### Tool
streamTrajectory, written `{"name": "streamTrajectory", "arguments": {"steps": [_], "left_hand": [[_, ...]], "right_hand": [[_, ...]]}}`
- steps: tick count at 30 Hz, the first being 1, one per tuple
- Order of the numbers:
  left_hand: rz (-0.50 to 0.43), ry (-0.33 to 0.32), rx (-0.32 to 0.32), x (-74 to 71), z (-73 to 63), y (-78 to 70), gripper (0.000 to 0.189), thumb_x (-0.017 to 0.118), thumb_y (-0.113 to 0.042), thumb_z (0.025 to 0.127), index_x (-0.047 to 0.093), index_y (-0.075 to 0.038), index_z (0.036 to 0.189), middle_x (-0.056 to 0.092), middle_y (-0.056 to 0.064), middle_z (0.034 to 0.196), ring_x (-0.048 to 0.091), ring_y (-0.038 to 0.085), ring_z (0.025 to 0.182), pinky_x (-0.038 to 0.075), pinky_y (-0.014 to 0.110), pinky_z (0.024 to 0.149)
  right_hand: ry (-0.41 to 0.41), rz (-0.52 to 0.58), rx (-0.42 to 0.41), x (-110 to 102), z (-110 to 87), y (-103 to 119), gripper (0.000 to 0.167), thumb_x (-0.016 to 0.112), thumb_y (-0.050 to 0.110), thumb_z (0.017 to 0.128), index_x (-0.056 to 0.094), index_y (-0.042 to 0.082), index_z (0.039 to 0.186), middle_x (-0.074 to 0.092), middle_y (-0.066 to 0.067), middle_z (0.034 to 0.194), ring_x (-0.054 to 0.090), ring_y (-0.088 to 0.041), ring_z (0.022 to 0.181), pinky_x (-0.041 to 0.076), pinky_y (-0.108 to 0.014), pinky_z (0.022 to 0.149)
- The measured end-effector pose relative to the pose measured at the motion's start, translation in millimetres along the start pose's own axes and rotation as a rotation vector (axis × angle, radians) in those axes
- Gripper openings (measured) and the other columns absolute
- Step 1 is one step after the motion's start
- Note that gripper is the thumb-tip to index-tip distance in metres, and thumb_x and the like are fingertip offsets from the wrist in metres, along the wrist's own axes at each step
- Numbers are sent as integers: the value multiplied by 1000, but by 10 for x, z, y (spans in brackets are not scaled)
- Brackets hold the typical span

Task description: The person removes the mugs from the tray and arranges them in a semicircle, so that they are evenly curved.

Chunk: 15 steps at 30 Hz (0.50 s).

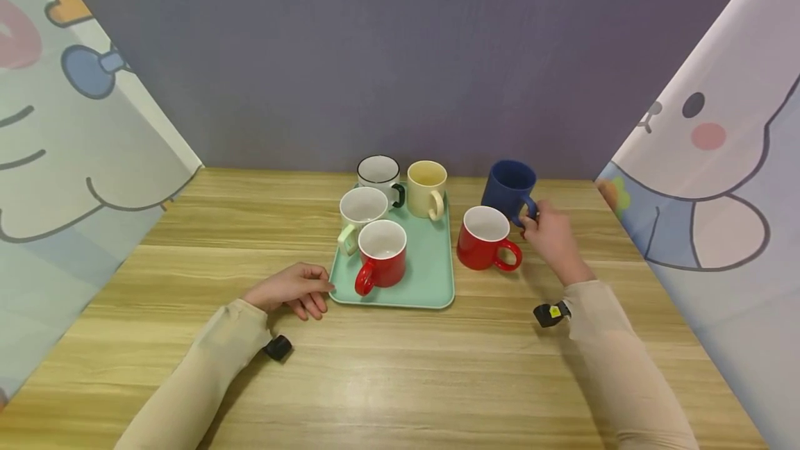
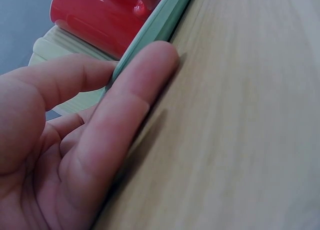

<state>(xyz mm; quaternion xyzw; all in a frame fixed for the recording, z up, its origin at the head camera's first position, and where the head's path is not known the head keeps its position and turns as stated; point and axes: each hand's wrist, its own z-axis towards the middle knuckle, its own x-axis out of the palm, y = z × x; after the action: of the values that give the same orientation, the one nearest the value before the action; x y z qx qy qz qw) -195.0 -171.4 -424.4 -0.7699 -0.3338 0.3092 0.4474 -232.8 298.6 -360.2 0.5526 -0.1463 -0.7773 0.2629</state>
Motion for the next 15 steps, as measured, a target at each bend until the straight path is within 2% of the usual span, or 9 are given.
{"name": "streamTrajectory", "arguments": {"steps": [6, 15], "left_hand": [[2, 3, 14, -4, -11, -23, 19, 61, -19, 97, 55, -4, 87, 71, 11, 74, 70, 18, 62, 55, 26, 49], [1, -3, 18, 5, -23, -21, 20, 61, -19, 97, 54, -5, 85, 71, 11, 73, 70, 17, 61, 54, 26, 48]], "right_hand": [[-3, -31, 2, 58, -23, -73, 15, 61, 1, 94, 50, -9, 91, 68, -24, 72, 66, -29, 57, 44, -26, 47], [-50, -96, -72, 163, -83, -185, 17, 66, 1, 89, 51, -7, 87, 54, -10, 58, 49, -27, 52, 36, -36, 48]]}}
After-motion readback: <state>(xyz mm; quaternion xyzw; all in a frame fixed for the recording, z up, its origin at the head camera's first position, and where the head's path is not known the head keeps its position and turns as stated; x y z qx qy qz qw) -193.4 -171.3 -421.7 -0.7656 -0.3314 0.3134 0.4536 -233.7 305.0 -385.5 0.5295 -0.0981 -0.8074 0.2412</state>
